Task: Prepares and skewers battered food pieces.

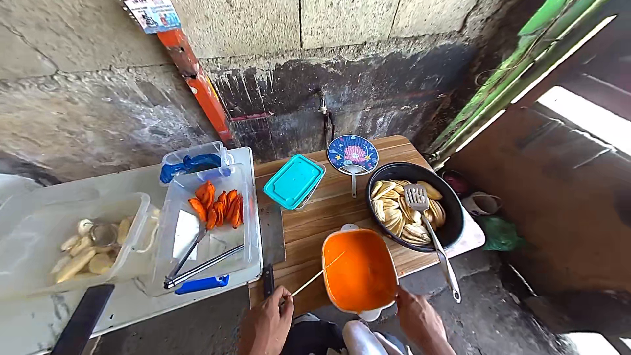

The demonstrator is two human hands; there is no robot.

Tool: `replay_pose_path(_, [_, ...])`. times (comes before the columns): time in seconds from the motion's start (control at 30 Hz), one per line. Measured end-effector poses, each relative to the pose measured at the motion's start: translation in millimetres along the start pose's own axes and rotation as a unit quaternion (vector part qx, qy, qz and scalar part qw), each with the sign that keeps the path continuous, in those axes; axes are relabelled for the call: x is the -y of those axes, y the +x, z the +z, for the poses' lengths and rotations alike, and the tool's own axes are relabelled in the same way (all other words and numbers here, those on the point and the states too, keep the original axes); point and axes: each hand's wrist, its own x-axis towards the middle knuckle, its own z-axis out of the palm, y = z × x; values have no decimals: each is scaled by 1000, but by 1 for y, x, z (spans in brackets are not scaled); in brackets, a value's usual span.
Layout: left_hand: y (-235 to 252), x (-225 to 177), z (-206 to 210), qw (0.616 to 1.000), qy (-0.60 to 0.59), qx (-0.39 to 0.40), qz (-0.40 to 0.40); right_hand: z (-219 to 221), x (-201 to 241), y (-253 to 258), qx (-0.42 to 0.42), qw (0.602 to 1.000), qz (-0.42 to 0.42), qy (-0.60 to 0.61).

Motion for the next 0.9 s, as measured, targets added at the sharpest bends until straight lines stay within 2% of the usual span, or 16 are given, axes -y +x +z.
replay_pose_path(0.1, [14,3,-7,999,21,31,19,21,9,-1,44,998,-27,44])
replay_pose_path(0.2, [31,-1,-12,998,27,36,40,15,12,-5,-15,997,-16,76])
replay_pose_path(0.3, [39,-11,-22,999,24,29,24,-4,4,-9,-34,999,14,28])
replay_pose_path(0.4, [38,-18,-20,1000,7,-3,2,-7,10,-5,51,998,-19,-32])
replay_pose_path(0.5, [27,-24,-15,999,-31,-24,-9,3,30,17,115,988,-99,-16])
replay_pose_path(0.57, [16,-23,-11,998,-49,-29,-15,6,34,32,95,985,-133,60])
replay_pose_path(0.63, [7,-16,-5,997,-61,-29,-22,-3,32,38,55,983,-131,116])
replay_pose_path(0.73, [-7,-4,3,995,-71,-63,-29,-18,24,42,14,990,-110,85])
replay_pose_path(0.8, [-15,-1,6,991,-82,-96,-33,-25,23,49,10,993,-106,54])
replay_pose_path(0.9, [-24,-4,5,986,-98,-131,-40,-35,35,60,12,990,-119,69])
